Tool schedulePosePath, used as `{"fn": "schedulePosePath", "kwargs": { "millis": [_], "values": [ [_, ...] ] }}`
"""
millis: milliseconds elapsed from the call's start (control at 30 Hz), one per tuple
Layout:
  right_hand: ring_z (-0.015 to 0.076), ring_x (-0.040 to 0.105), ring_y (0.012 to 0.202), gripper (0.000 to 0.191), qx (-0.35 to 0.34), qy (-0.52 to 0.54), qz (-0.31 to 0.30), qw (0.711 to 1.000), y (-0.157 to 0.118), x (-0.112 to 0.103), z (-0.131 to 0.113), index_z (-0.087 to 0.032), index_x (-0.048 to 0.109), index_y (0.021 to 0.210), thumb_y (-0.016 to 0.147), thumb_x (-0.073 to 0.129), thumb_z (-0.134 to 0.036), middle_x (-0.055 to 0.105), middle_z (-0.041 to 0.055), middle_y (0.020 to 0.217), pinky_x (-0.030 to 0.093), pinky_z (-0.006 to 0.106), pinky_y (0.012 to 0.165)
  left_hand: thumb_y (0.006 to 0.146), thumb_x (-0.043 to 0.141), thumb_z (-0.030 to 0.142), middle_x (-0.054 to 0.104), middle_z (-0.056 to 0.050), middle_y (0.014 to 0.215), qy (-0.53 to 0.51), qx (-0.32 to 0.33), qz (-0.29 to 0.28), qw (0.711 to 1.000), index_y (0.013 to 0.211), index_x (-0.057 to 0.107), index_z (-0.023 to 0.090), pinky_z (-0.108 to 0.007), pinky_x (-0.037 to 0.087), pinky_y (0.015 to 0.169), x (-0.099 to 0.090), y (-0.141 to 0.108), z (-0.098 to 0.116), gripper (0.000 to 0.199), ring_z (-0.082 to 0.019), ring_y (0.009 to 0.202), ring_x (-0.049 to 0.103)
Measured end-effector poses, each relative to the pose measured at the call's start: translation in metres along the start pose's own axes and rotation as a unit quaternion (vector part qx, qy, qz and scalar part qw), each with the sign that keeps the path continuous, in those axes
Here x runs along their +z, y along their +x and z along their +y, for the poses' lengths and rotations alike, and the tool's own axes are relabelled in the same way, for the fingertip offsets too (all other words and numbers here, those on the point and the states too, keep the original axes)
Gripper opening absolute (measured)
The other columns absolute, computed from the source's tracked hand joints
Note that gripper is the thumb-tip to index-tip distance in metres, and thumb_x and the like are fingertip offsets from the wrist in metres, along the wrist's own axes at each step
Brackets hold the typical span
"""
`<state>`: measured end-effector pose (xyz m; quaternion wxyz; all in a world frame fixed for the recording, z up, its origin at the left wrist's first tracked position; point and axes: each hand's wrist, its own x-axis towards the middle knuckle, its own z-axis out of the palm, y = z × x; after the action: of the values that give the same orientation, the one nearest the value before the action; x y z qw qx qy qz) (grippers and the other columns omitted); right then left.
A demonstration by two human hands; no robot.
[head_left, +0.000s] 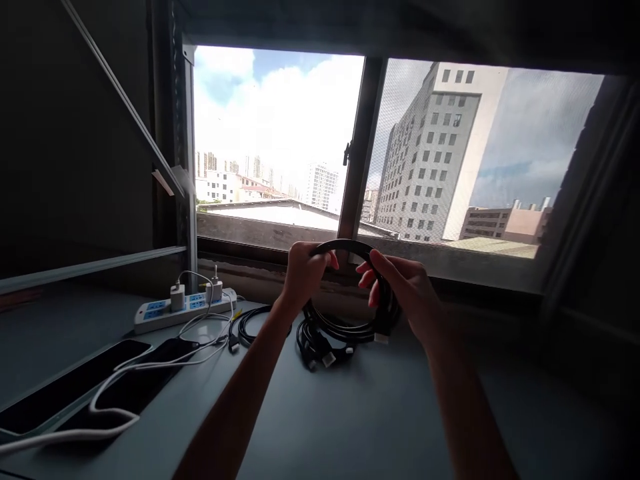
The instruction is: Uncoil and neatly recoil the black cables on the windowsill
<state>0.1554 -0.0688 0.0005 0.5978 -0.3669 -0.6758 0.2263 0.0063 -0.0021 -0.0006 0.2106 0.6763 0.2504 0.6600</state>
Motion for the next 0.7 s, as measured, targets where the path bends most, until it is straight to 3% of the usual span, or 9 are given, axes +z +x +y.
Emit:
{"fn": "schedulePosePath", "kwargs": {
  "millis": [133, 300, 400, 567, 633, 700],
  "values": [
    [0.0092, 0.05, 0.033, 0.039, -0.014, -0.018, 0.074, 0.997, 0.001, 0.002, 0.0, -0.016, 0.067, 0.086, 0.069, 0.064, -0.052, 0.059, -0.0018, 0.052, 0.036, 0.019, 0.032, 0.058, 0.043, 0.015, 0.037, 0.002, 0.038, 0.041, -0.011, -0.001, 0.999, 0.045, 0.058, 0.016, -0.02, 0.024, 0.041, 0.005, -0.005, -0.002, 0.02, -0.009, 0.041, 0.034],
    [0.0065, 0.039, 0.025, 0.044, -0.007, -0.053, 0.049, 0.997, 0.001, -0.001, 0.003, -0.017, 0.053, 0.051, 0.071, 0.06, -0.054, 0.042, -0.0055, 0.034, 0.028, 0.019, 0.027, 0.058, 0.043, 0.015, 0.039, 0.002, 0.038, 0.018, -0.013, -0.022, 1.0, 0.046, 0.06, 0.016, -0.02, 0.025, 0.042, 0.017, -0.009, -0.004, 0.02, -0.009, 0.041, 0.035],
    [0.0057, 0.033, 0.022, 0.047, 0.022, -0.038, 0.061, 0.997, 0.008, -0.008, 0.015, -0.018, 0.048, 0.049, 0.068, 0.061, -0.058, 0.037, -0.0067, 0.03, 0.022, 0.019, 0.025, 0.057, 0.045, 0.015, 0.046, 0.001, 0.043, -0.046, -0.033, -0.048, 0.997, 0.049, 0.06, 0.014, -0.019, 0.026, 0.041, 0.023, -0.008, -0.01, 0.017, -0.008, 0.042, 0.038],
    [0.004, 0.026, 0.027, 0.05, 0.063, 0.069, 0.162, 0.982, 0.027, -0.025, 0.047, -0.021, 0.034, 0.05, 0.067, 0.058, -0.062, 0.025, -0.0101, 0.033, 0.021, 0.02, 0.028, 0.069, 0.054, 0.026, 0.042, 0.004, 0.038, -0.085, -0.155, -0.129, 0.976, 0.066, 0.064, 0.013, -0.017, 0.03, 0.037, 0.024, -0.003, -0.03, 0.017, -0.008, 0.034, 0.041],
    [0.0046, 0.025, 0.03, 0.043, 0.079, 0.039, 0.193, 0.977, 0.031, -0.029, 0.062, -0.021, 0.041, 0.057, 0.071, 0.053, -0.06, 0.023, -0.0112, 0.038, 0.024, 0.02, 0.03, 0.073, 0.057, 0.031, 0.048, 0.0, 0.041, -0.061, -0.212, -0.164, 0.961, 0.061, 0.062, 0.012, -0.016, 0.031, 0.034, 0.026, -0.002, -0.045, 0.023, -0.009, 0.035, 0.046],
    [0.0058, 0.028, 0.031, 0.034, 0.093, -0.012, 0.194, 0.976, 0.033, -0.029, 0.078, -0.019, 0.055, 0.079, 0.072, 0.054, -0.053, 0.03, -0.0109, 0.042, 0.027, 0.02, 0.032, 0.077, 0.056, 0.034, 0.05, -0.002, 0.042, -0.034, -0.258, -0.159, 0.952, 0.054, 0.056, 0.012, -0.017, 0.03, 0.032, 0.03, -0.003, -0.06, 0.032, -0.01, 0.033, 0.046]
  ]
}}
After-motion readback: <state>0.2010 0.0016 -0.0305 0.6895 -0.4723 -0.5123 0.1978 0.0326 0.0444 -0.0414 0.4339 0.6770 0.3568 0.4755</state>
